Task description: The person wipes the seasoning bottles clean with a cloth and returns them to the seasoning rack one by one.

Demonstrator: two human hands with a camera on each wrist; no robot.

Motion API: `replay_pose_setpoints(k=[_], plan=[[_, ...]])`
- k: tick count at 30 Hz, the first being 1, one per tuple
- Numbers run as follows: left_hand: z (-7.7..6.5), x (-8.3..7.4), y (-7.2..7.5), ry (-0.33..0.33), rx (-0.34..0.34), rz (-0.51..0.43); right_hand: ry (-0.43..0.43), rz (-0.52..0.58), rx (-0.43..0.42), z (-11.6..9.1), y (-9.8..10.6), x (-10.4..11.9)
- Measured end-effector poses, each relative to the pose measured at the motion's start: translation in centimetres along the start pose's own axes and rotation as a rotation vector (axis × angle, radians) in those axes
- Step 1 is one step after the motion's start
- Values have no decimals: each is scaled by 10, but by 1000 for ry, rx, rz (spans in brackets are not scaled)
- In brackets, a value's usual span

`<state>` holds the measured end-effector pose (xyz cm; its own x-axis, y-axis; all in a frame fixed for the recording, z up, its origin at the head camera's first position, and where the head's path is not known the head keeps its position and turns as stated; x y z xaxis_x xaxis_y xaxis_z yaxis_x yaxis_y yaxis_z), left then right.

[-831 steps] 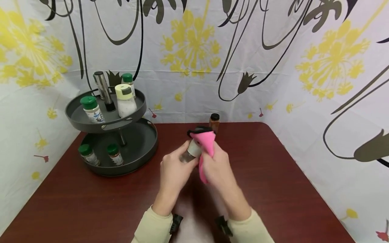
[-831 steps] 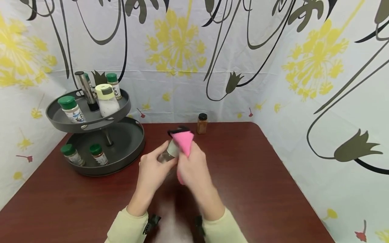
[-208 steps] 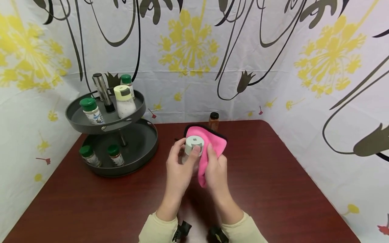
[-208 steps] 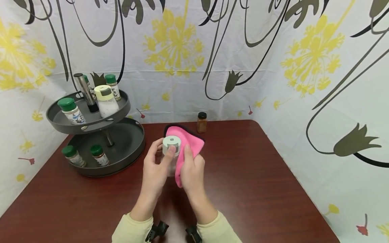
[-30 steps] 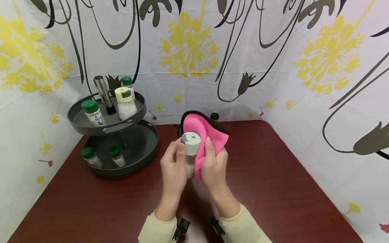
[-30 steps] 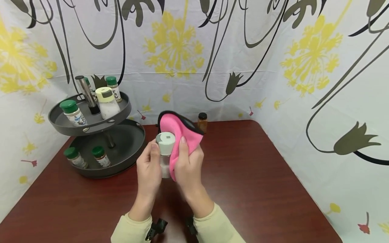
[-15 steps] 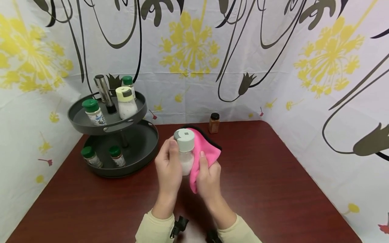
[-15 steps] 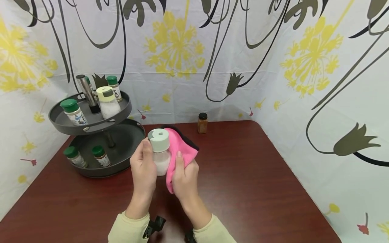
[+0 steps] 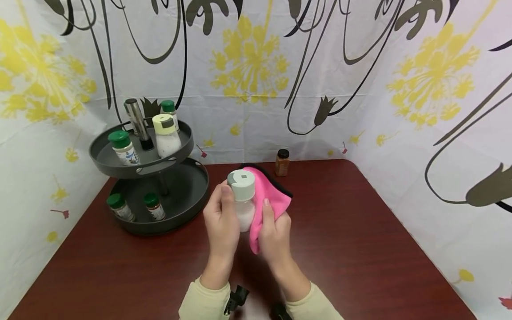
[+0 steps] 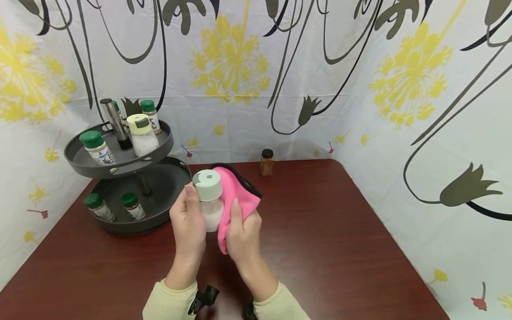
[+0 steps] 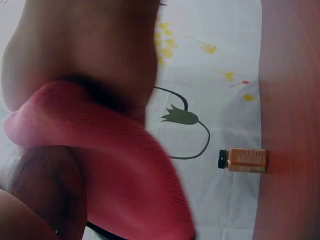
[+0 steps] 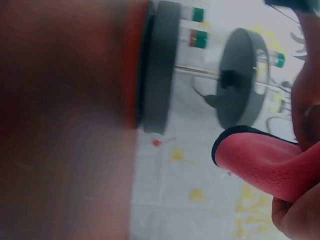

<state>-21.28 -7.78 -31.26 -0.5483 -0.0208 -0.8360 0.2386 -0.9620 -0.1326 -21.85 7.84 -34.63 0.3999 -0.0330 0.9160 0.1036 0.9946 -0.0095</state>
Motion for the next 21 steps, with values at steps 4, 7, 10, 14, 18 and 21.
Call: replay_pose_setpoints(k=[4, 7, 10, 14, 18, 21], plan=[[1, 4, 3, 46, -8, -14, 24, -24, 22, 1, -2, -4], [0, 6, 2, 66, -3, -21, 94, -62, -9, 7, 2, 8], [-1, 5, -2, 48, 18, -19, 128, -64, -49, 12, 6, 19], [-2, 5, -3, 22, 17, -5, 83, -8, -33, 10, 3, 15], [-1, 7, 1, 32, -6, 2, -14, 26, -9, -3, -3, -11], [-1, 8, 2, 47, -6, 2, -60, 34, 1, -10, -4, -22]])
Point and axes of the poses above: each hand's wrist, its own z-axis towards the middle knuckle, its own y-axis out of the back of the hand, x = y × z, the point moved 9 cm from there along z, towards the middle knuckle, and after that the axes turned 6 degrees about x, right-handed, at the moved point
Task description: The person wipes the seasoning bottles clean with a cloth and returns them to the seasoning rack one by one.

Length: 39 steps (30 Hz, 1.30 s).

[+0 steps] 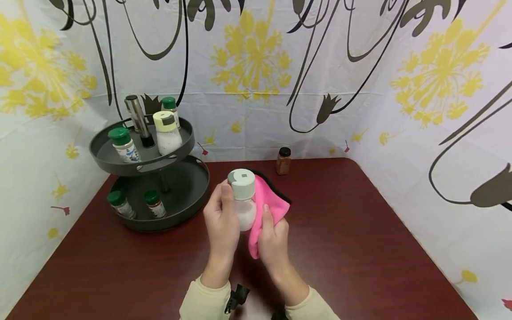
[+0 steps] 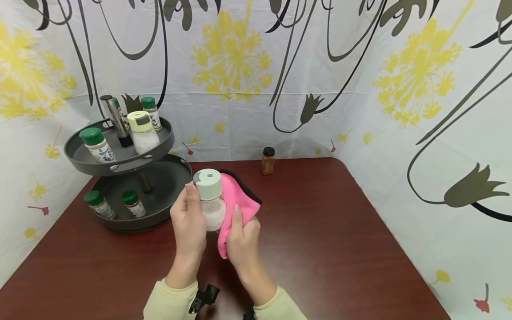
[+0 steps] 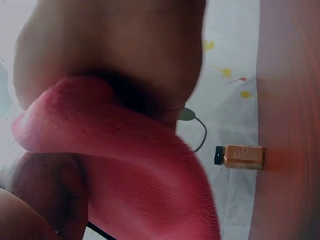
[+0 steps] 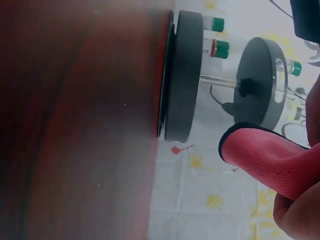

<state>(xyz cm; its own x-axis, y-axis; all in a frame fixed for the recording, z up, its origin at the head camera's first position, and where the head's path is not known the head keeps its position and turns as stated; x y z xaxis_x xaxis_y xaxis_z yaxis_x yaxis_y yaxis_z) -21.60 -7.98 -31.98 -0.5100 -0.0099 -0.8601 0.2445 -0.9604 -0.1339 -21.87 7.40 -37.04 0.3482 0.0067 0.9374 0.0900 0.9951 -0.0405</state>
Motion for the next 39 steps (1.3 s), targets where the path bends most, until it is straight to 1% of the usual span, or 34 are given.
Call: replay_pose_setpoints(k=[2, 5, 7, 9, 12, 14, 17, 19, 21, 23, 25, 28, 30, 31, 33, 35, 39], plan=[[0, 1, -1, 11, 2, -5, -18, 10, 0, 1, 1, 0], [-3, 2, -2, 14, 7, -13, -17, 24, -14, 8, 4, 11], [-6, 3, -4, 9, 18, -13, 7, 22, -39, 13, 8, 24], [-8, 5, -7, 12, 33, -10, 51, 11, -68, 18, 12, 38], [-11, 8, -11, 35, 58, -9, 97, 29, -75, 23, 13, 51], [-11, 11, -14, 58, 80, -4, 94, 55, -59, 24, 11, 50], [-9, 14, -20, 91, 154, 26, 52, 85, -37, 22, 9, 40], [-7, 16, -23, 112, 205, 47, 28, 93, -43, 20, 9, 32], [-6, 17, -24, 124, 235, 55, 8, 94, -55, 18, 11, 25], [-5, 18, -21, 123, 221, 46, -8, 104, -61, 16, 10, 19], [-4, 16, -16, 94, 178, 18, -18, 99, -56, 12, 8, 16], [-2, 10, -8, 34, 105, -37, -33, 94, -25, 7, 2, 11], [0, 6, -4, 2, 72, -63, -46, 79, -13, 4, 0, 8], [0, 4, -2, -4, 62, -66, -57, 76, -6, 3, -2, 6], [1, 3, -1, -6, 57, -59, -72, 74, -1, 2, -2, 6], [1, 3, -1, 6, 64, -33, -74, 86, 2, 4, -2, 11], [-2, 2, -4, 27, 87, 35, -29, 91, -19, 13, 3, 33]])
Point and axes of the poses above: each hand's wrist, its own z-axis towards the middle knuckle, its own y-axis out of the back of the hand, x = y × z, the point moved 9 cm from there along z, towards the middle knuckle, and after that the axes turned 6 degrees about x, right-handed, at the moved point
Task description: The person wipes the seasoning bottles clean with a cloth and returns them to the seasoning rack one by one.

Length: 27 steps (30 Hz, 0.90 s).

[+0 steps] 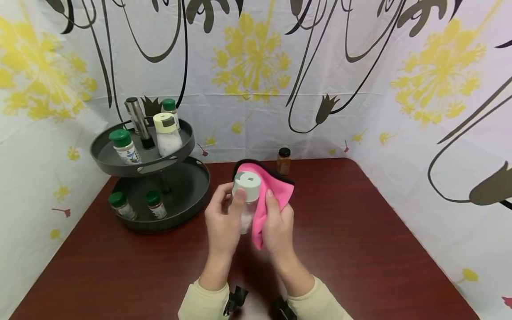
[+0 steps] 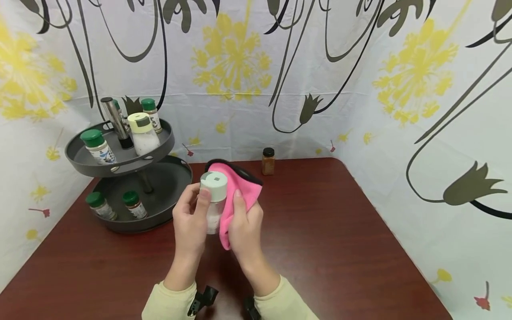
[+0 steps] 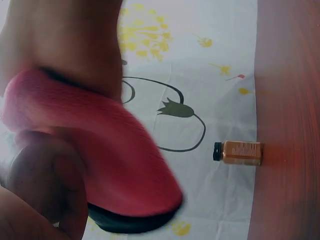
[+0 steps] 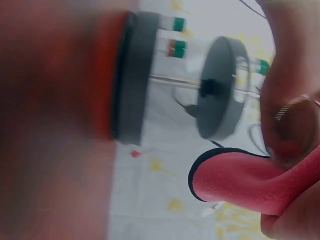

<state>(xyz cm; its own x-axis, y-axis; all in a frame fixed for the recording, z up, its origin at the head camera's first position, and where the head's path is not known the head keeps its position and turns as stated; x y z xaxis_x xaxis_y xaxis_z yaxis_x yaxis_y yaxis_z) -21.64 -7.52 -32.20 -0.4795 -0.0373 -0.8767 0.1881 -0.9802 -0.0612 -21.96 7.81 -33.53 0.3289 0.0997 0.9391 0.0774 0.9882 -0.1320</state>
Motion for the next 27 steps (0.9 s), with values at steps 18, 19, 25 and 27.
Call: replay_pose_setpoints(k=[18, 19, 25, 27], plan=[[-7, 0, -9, -55, 15, 9, -40, 21, -13, -17, 3, -25], [-7, -1, -7, -62, -1, -5, -54, 8, -4, -18, 3, -28], [-6, -4, -9, -74, 14, -72, -65, -16, -14, -4, 4, -8], [-8, -3, -13, -69, 39, -87, -17, -15, -38, 4, 5, 9]])
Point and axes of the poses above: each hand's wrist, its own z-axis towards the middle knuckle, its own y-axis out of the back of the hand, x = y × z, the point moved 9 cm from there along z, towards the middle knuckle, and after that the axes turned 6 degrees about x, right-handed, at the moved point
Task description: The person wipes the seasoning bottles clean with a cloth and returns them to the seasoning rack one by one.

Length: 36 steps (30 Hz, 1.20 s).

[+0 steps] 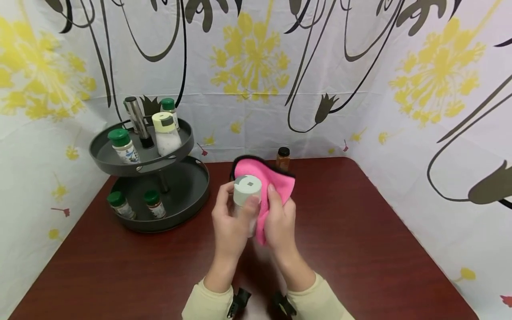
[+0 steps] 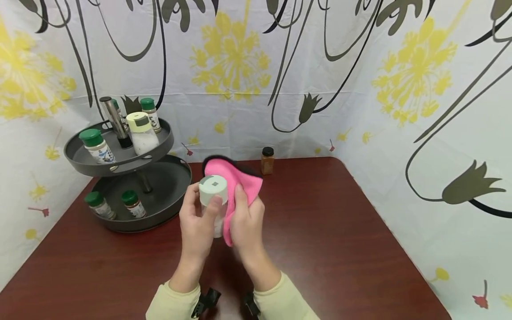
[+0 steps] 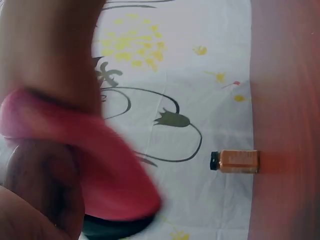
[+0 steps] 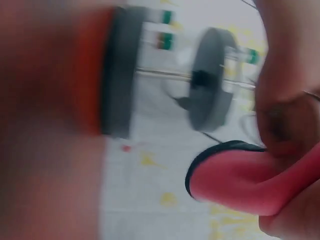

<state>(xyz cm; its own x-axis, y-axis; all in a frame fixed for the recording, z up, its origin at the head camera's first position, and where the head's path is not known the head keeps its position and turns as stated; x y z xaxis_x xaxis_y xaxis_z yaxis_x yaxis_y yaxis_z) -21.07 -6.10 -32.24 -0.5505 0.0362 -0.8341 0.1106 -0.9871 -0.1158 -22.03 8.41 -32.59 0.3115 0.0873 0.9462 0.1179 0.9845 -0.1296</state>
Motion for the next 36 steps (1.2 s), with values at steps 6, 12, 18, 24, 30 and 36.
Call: replay_pose_setpoints(k=[6, 12, 18, 24, 30, 36], plan=[[0, -9, -1, -26, -3, -1, 55, -2, 7, 4, -2, 20], [3, -11, 9, -43, -49, -16, 6, -28, 47, -11, -7, -9], [4, -4, 14, -13, -84, -28, -61, -25, 70, -14, -7, -29], [3, 4, 5, 12, -19, -12, 28, -7, -5, 6, -1, 5], [0, 2, 9, -10, -49, -2, 69, -2, 28, 6, -8, 12], [9, -11, 18, -61, -91, 9, -29, -8, 69, -11, -14, -26]])
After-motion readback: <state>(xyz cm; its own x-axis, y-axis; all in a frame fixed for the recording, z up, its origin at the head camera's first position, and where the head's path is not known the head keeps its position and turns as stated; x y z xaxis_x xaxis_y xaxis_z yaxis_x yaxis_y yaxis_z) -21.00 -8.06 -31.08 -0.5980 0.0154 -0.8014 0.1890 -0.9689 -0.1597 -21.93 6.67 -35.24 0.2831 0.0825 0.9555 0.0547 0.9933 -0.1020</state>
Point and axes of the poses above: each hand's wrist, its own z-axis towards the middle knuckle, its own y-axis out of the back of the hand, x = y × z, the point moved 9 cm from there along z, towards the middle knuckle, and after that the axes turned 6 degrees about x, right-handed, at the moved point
